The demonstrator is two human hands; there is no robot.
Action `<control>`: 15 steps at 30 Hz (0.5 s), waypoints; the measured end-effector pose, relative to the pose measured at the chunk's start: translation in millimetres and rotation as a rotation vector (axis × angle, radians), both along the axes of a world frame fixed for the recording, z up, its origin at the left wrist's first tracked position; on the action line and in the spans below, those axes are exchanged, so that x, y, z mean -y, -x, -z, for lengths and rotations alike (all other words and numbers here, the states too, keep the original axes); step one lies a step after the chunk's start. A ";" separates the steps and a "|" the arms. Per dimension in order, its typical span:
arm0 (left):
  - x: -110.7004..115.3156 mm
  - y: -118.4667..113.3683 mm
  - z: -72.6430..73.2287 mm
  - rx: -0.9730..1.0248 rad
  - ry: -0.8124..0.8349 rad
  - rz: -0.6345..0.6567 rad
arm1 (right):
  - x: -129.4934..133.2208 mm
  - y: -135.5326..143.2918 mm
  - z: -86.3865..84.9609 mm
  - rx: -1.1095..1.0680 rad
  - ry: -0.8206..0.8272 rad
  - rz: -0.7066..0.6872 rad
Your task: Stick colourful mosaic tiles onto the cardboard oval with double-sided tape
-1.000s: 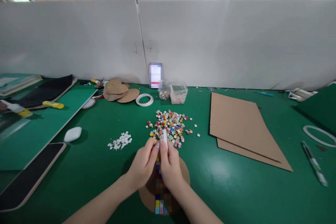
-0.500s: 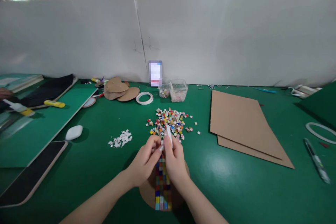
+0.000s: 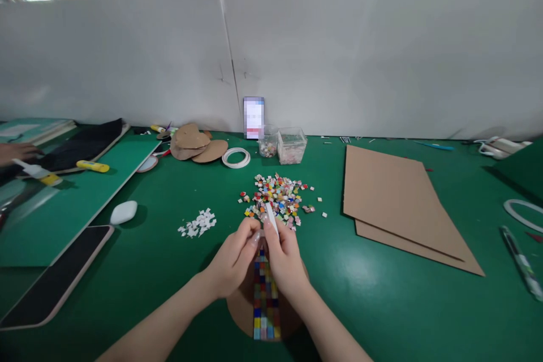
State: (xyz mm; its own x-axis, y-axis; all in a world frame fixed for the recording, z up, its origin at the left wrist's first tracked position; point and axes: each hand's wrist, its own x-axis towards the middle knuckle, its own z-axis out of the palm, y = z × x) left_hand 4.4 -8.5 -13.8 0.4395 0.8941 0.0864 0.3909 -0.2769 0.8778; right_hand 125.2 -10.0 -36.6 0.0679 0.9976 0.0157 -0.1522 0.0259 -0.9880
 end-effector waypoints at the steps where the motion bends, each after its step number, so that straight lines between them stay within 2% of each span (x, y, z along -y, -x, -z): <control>1: 0.1 0.1 0.2 -0.003 -0.004 0.000 | -0.2 0.1 -0.8 0.002 0.004 -0.003; 9: -0.5 -0.1 2.9 0.031 -0.026 -0.027 | 0.9 -2.5 -0.6 -0.037 0.032 -0.044; 15: -2.2 0.6 5.7 -0.021 -0.056 0.008 | 0.6 -3.6 4.4 -0.031 0.038 -0.003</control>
